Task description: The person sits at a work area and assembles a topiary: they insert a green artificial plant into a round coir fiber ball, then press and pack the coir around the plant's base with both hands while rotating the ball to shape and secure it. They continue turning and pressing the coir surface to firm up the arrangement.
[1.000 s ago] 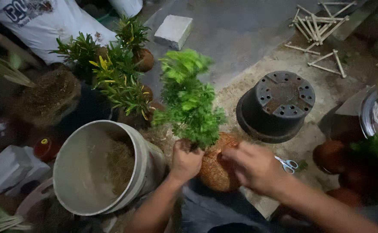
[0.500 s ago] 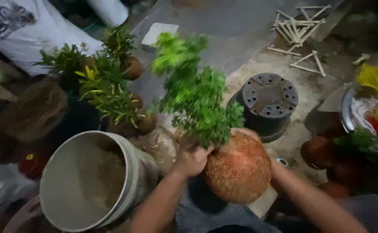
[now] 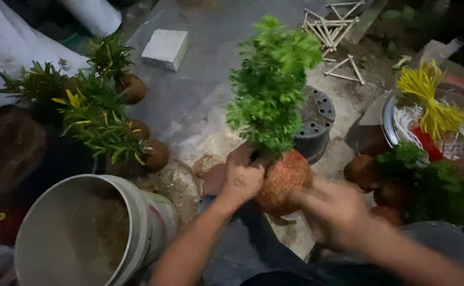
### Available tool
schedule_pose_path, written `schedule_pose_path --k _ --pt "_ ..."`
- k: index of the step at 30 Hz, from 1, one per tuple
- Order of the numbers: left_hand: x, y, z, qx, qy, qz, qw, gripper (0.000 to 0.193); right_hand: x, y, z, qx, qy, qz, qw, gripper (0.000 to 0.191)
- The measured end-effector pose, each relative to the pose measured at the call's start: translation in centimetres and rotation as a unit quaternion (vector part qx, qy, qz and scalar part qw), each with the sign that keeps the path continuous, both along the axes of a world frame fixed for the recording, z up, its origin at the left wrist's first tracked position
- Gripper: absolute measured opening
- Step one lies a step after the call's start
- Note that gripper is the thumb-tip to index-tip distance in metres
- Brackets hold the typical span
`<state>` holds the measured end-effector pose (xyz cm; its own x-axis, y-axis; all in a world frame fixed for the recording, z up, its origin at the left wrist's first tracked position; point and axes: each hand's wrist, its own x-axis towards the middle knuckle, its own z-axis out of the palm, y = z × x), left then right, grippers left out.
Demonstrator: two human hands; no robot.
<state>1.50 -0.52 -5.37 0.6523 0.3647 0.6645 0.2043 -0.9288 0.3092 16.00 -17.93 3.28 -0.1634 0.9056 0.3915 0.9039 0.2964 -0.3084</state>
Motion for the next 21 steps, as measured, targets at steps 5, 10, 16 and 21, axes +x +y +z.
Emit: schedule_pose_path --k 5,10,16,21 --pt "-0.4 -2.1 2.1 -0.437 -0.075 -0.074 0.893 0.022 4.6 8.4 0.7 -0.018 0.172 -0.164 0.971 0.015" --pt "-0.5 -1.0 1.5 -0.333 -0.114 -0.061 0.934 0.024 -0.4 9.3 -2.7 -0.169 0.626 -0.09 0.756 0.026" --pt "-0.6 2.1 -1.5 0.043 0.062 0.062 0.995 0.033 -5.6 3.9 -7.4 -0.22 0.528 -0.222 0.789 0.028" --pt "-2.0 3.1 -1.3 -0.387 -0.076 0.004 0.919 0.023 -2.4 2.9 -7.1 -0.308 0.779 -0.196 0.51 0.019"
